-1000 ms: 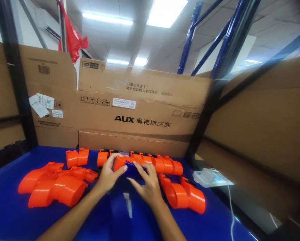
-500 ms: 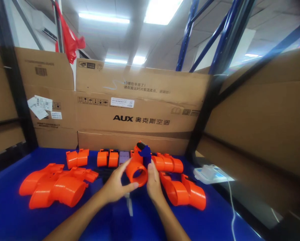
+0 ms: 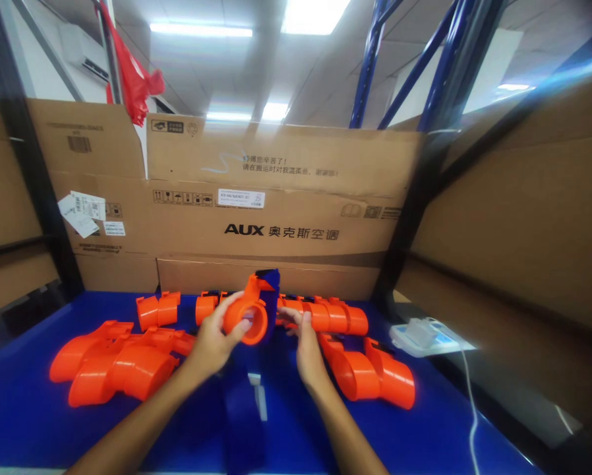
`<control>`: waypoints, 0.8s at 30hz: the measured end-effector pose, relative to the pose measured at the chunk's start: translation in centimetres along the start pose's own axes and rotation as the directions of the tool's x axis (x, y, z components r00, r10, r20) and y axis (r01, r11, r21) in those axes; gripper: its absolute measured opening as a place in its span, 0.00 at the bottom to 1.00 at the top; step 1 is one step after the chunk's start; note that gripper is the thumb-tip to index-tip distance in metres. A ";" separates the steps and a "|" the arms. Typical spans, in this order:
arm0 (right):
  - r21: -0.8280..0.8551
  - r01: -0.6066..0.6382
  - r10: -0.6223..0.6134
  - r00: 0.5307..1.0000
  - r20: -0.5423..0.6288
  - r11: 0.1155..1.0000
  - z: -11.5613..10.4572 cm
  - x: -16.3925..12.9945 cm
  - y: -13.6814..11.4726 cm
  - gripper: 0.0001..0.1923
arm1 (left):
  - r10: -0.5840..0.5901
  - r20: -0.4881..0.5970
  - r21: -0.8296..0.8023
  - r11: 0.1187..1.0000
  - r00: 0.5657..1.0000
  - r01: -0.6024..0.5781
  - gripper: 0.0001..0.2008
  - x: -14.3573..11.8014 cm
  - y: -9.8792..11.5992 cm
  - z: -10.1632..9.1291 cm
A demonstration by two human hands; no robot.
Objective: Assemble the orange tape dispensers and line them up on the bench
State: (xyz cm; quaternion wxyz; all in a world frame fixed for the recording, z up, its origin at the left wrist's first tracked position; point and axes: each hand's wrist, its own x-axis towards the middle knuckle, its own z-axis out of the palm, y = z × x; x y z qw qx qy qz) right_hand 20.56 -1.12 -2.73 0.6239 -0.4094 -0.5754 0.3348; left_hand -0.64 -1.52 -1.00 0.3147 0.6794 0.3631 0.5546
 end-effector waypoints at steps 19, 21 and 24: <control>-0.190 0.113 -0.118 0.993 -0.015 0.975 -0.1 -0.5 -0.3 0.33 | -0.192 -0.088 0.972 0.197 0.977 0.126 0.29 5.2 -1.3 -13.7; -0.198 0.117 -0.123 0.992 -0.016 0.973 -0.1 -0.5 -0.2 0.33 | -0.198 -0.087 0.981 0.156 0.976 0.119 0.30 5.4 -1.8 -13.2; -0.199 0.119 -0.125 0.992 -0.016 0.973 -0.1 -0.5 -0.2 0.33 | -0.146 -0.038 0.987 0.150 0.989 0.060 0.30 5.9 -2.6 -12.9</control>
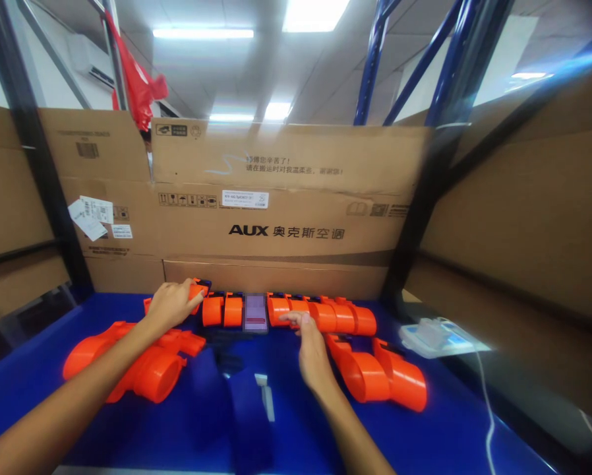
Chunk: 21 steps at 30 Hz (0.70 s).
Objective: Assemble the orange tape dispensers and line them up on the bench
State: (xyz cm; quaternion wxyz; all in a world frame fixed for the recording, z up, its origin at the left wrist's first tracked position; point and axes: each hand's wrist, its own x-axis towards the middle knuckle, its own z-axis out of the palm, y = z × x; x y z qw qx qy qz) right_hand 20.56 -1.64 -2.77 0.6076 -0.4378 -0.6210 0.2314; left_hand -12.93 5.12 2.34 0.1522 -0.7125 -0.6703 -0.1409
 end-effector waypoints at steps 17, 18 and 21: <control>0.050 -0.014 0.012 0.999 0.031 0.999 0.1 -0.1 -0.7 0.32 | -0.018 0.134 -0.124 0.992 0.991 0.034 0.33 0.6 -0.4 2.6; 0.045 -0.009 0.007 0.999 0.034 0.999 0.1 -0.1 -0.7 0.32 | 0.004 0.169 -0.133 0.991 0.986 0.019 0.33 0.9 -0.8 2.4; 0.040 -0.005 0.004 1.000 0.028 0.999 0.0 -0.1 -0.7 0.32 | 0.070 0.223 -0.149 0.988 0.972 -0.037 0.28 1.7 -2.4 1.2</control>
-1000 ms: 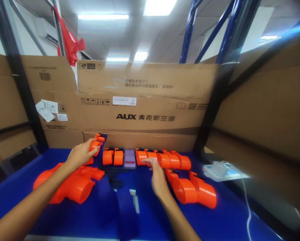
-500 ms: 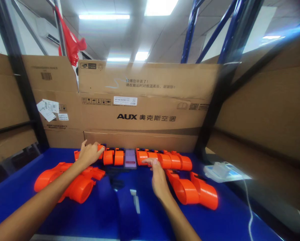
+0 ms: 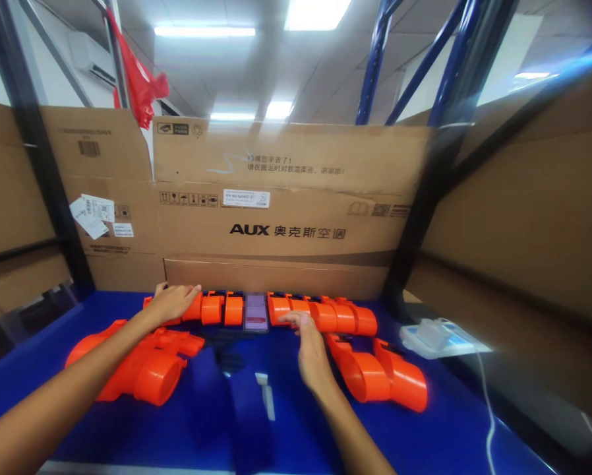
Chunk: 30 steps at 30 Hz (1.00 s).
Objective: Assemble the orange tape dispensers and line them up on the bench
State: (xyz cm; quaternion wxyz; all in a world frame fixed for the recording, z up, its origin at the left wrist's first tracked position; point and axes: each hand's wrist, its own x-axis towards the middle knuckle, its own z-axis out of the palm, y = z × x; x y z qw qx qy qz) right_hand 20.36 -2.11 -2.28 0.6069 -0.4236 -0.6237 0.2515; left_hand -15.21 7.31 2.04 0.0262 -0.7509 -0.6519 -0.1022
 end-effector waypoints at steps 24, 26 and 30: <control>-0.034 0.084 -0.082 0.995 0.055 0.996 0.1 0.2 -0.5 0.25 | 0.196 -0.206 0.114 0.978 0.959 -0.176 0.39 -1.7 -3.4 -6.8; -0.044 0.075 -0.071 0.994 0.085 0.996 0.2 0.3 -0.7 0.22 | 0.277 -0.307 0.082 0.961 0.911 -0.264 0.39 -2.5 -1.5 -8.0; 0.037 -0.017 0.012 0.991 0.132 0.999 0.8 0.3 -0.8 0.19 | 0.490 -0.345 -0.072 0.837 0.801 -0.543 0.38 -5.6 5.2 -7.7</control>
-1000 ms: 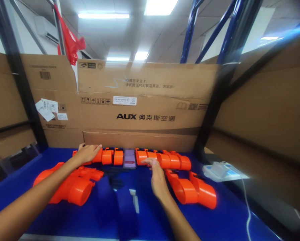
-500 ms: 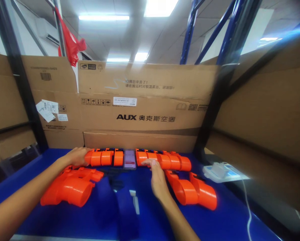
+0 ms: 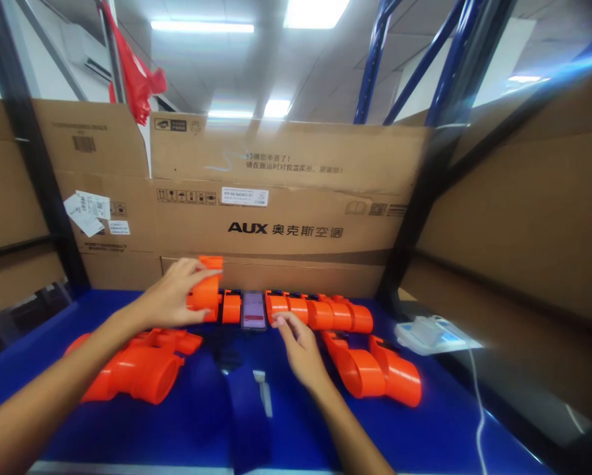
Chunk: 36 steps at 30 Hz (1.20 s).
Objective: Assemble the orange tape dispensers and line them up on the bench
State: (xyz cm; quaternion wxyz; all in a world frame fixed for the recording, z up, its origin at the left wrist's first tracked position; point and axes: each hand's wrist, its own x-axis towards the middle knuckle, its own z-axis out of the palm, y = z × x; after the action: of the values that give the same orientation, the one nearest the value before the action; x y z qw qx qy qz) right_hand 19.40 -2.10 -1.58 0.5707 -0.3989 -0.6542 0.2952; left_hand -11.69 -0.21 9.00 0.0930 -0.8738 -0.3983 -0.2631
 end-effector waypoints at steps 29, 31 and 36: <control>-0.337 0.074 0.029 0.956 0.292 0.938 -0.6 -0.5 1.0 0.11 | -0.570 0.299 -0.937 -0.328 0.765 0.121 0.17 2.1 8.4 13.5; -0.467 0.227 0.035 0.872 0.489 0.854 -0.9 -1.0 0.8 0.08 | -0.608 0.335 -0.909 -0.408 0.719 0.079 0.16 1.8 7.9 13.3; -0.554 0.304 0.134 0.778 0.614 0.775 -0.7 -1.6 1.1 0.11 | -0.645 0.313 -0.906 -0.422 0.697 0.016 0.15 2.0 7.8 13.7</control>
State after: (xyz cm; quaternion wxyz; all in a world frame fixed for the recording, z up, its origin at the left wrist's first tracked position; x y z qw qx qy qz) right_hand 20.30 -2.93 -3.17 0.1699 -0.4127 -0.8827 0.1474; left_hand 0.47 0.98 -1.13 -0.6375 -0.3213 -0.2659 -0.6478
